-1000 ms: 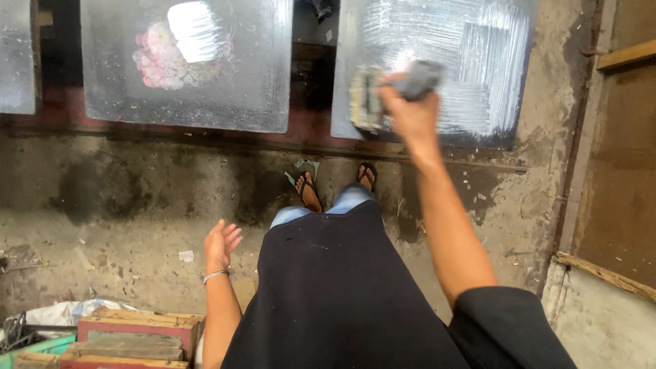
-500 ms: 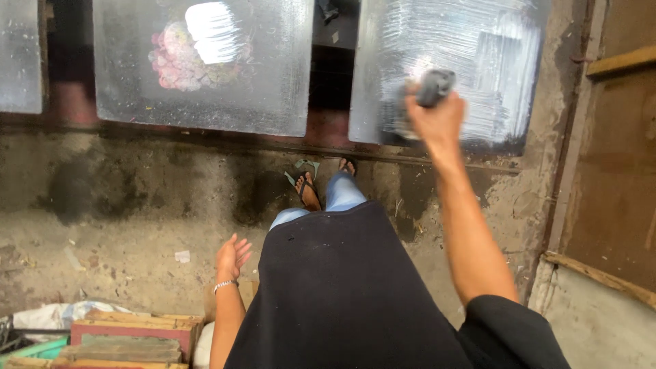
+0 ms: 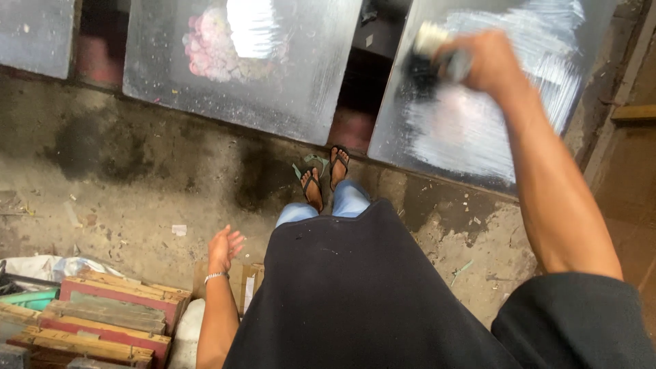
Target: Applying adhesive to multiple boards using a large brush and refilling the brush from a bucket.
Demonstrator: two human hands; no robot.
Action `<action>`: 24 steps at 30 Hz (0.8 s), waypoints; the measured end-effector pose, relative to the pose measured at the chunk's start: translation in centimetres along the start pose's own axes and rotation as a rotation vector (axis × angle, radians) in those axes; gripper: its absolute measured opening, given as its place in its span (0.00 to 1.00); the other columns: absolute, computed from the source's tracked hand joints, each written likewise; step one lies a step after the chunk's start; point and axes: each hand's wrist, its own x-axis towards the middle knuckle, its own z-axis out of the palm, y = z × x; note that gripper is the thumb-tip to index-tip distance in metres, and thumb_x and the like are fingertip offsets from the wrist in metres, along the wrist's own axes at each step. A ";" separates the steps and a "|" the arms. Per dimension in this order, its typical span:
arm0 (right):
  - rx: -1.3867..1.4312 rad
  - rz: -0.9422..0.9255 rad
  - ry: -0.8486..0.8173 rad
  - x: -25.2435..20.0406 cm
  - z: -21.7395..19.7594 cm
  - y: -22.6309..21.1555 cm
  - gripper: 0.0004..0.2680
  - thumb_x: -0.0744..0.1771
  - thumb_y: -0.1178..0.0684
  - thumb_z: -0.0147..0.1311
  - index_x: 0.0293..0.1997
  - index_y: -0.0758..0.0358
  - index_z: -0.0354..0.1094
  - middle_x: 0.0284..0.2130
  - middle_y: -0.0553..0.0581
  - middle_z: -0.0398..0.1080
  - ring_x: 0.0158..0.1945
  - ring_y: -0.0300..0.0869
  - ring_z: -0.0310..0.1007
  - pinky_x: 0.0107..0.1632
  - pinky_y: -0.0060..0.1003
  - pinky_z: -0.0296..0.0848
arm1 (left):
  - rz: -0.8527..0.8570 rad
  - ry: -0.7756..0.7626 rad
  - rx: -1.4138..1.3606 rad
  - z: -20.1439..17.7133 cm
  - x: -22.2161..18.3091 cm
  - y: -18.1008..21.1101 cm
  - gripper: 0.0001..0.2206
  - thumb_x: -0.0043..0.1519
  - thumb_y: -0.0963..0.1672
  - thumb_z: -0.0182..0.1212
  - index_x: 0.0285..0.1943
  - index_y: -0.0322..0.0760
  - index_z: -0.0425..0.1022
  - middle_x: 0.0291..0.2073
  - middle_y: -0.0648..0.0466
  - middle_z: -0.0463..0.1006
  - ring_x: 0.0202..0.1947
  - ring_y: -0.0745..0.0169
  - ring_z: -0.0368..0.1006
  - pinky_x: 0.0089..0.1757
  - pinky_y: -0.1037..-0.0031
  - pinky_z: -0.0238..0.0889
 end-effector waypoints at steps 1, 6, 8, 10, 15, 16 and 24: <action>0.031 0.093 -0.162 -1.0 -0.5 -4.0 0.13 0.66 0.66 0.58 0.51 0.54 0.80 0.37 0.53 0.81 0.27 0.37 0.75 0.30 0.31 0.73 | -0.025 0.017 -0.028 -0.3 0.2 -1.1 0.23 0.69 0.48 0.55 0.71 0.36 0.65 0.57 0.45 0.78 0.53 0.51 0.78 0.50 0.64 0.74; 0.109 0.309 -0.535 -10.3 0.5 -13.4 0.19 0.59 0.55 0.62 0.56 0.40 0.74 0.29 0.62 0.80 0.42 0.62 0.80 0.56 0.56 0.77 | -0.069 -0.043 -0.039 -0.9 0.9 -5.9 0.27 0.74 0.51 0.47 0.76 0.30 0.52 0.64 0.37 0.70 0.62 0.41 0.70 0.58 0.52 0.67; 0.366 0.299 -0.547 -13.1 0.7 -12.3 0.13 0.62 0.50 0.61 0.51 0.45 0.78 0.41 0.56 0.82 0.39 0.52 0.84 0.51 0.42 0.80 | -0.129 -0.044 -0.020 -0.3 0.8 -7.2 0.27 0.72 0.51 0.52 0.74 0.29 0.53 0.63 0.38 0.72 0.61 0.43 0.72 0.58 0.53 0.66; 0.426 0.348 -0.525 -10.2 -0.5 -10.9 0.24 0.55 0.34 0.60 0.52 0.51 0.78 0.39 0.58 0.82 0.42 0.54 0.82 0.51 0.48 0.78 | -0.129 -0.053 -0.029 0.5 0.8 -7.4 0.28 0.72 0.51 0.51 0.75 0.29 0.53 0.63 0.37 0.71 0.62 0.42 0.71 0.58 0.52 0.66; 0.166 0.462 -0.298 -0.8 0.1 -0.5 0.14 0.58 0.52 0.71 0.44 0.67 0.78 0.34 0.66 0.78 0.44 0.64 0.78 0.49 0.56 0.73 | -0.078 -0.081 -0.006 2.0 0.2 -3.8 0.26 0.72 0.51 0.51 0.74 0.31 0.56 0.64 0.38 0.71 0.63 0.42 0.70 0.59 0.52 0.66; 0.084 0.296 -0.089 0.5 0.6 3.1 0.13 0.61 0.51 0.75 0.42 0.66 0.77 0.33 0.65 0.76 0.42 0.63 0.78 0.47 0.53 0.75 | -0.044 -0.073 -0.017 2.2 -0.2 -2.8 0.26 0.72 0.51 0.51 0.74 0.31 0.56 0.63 0.38 0.72 0.62 0.43 0.71 0.58 0.53 0.67; -0.149 0.255 -0.107 -4.2 0.6 -4.9 0.13 0.61 0.61 0.63 0.49 0.58 0.82 0.35 0.67 0.79 0.42 0.64 0.78 0.51 0.54 0.76 | 0.023 -0.076 0.024 2.5 -2.1 1.7 0.24 0.73 0.49 0.51 0.74 0.33 0.59 0.62 0.42 0.74 0.61 0.48 0.73 0.57 0.57 0.70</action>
